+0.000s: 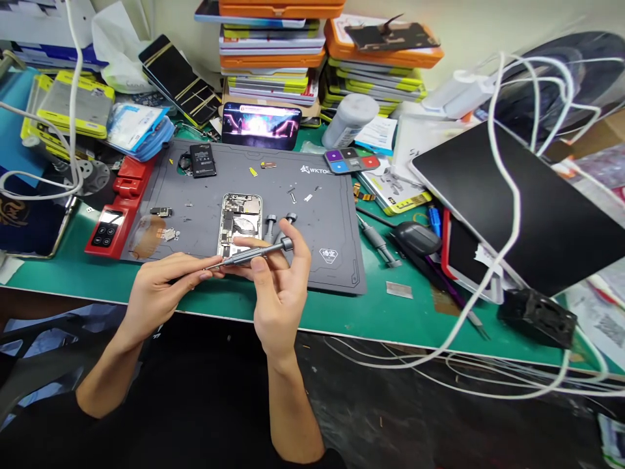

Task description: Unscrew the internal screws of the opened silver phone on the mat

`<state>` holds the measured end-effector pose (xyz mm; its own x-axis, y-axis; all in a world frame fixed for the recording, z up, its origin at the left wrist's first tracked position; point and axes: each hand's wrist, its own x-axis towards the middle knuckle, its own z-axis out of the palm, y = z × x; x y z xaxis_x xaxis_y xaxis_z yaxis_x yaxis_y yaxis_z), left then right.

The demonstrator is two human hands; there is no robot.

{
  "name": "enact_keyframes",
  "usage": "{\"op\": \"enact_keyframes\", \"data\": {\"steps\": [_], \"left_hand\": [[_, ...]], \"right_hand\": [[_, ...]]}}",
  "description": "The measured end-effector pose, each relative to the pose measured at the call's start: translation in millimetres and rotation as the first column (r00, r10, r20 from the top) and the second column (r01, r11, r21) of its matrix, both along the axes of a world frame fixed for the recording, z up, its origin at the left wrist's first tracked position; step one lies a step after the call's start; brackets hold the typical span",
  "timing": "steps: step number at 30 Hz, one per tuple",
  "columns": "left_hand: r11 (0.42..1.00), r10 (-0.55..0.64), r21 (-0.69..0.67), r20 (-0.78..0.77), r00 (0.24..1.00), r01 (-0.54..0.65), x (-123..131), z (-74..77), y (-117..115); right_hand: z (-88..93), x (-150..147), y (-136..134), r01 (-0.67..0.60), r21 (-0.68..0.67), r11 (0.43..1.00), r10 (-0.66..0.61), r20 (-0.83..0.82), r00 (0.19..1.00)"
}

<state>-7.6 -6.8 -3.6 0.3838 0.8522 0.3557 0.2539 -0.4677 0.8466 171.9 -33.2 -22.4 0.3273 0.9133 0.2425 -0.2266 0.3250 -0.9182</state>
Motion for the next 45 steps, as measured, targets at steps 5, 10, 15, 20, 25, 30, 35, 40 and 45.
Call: {"op": "enact_keyframes", "data": {"steps": [5,10,15,20,25,30,35,40,45], "left_hand": [[1.000,-0.004,0.006,-0.007,1.000,0.004,-0.1,0.8,-0.4],[1.000,-0.020,0.016,-0.006,1.000,0.020,-0.6,0.9,0.1],[0.999,-0.024,0.037,-0.033,0.999,0.026,-0.7,1.8,0.2],[0.998,-0.030,0.047,-0.046,0.999,0.032,0.8,5.3,0.2],[0.999,-0.038,0.031,-0.040,0.998,0.039,0.7,5.8,0.2],[0.999,-0.038,0.026,-0.026,0.999,0.038,-0.1,4.1,0.3],[0.999,-0.027,0.025,-0.022,0.999,0.028,-0.2,3.6,0.2],[1.000,-0.018,0.024,-0.016,1.000,0.019,-0.5,3.1,0.1],[1.000,-0.005,0.029,-0.019,1.000,0.005,-1.3,3.2,-0.1]], "right_hand": [[0.0,0.1,0.0,-0.014,-0.007,1.000,0.013,-0.011,1.000],[-0.4,0.8,-0.1,-0.015,-0.005,1.000,0.015,-0.022,1.000],[-0.6,0.4,-0.7,-0.009,-0.023,1.000,0.008,-0.028,1.000],[0.1,0.1,-1.3,0.004,-0.035,0.999,-0.005,-0.007,1.000],[1.6,0.4,-1.4,-0.017,-0.039,0.999,0.015,-0.048,0.999],[0.3,2.0,-0.9,-0.019,-0.043,0.999,0.018,-0.042,0.999],[0.5,3.2,0.4,-0.041,-0.057,0.997,0.038,-0.051,0.998],[1.9,3.4,0.1,-0.050,-0.073,0.996,0.046,-0.058,0.997],[2.8,3.2,-1.0,-0.058,-0.086,0.995,0.055,-0.036,0.998]]}}
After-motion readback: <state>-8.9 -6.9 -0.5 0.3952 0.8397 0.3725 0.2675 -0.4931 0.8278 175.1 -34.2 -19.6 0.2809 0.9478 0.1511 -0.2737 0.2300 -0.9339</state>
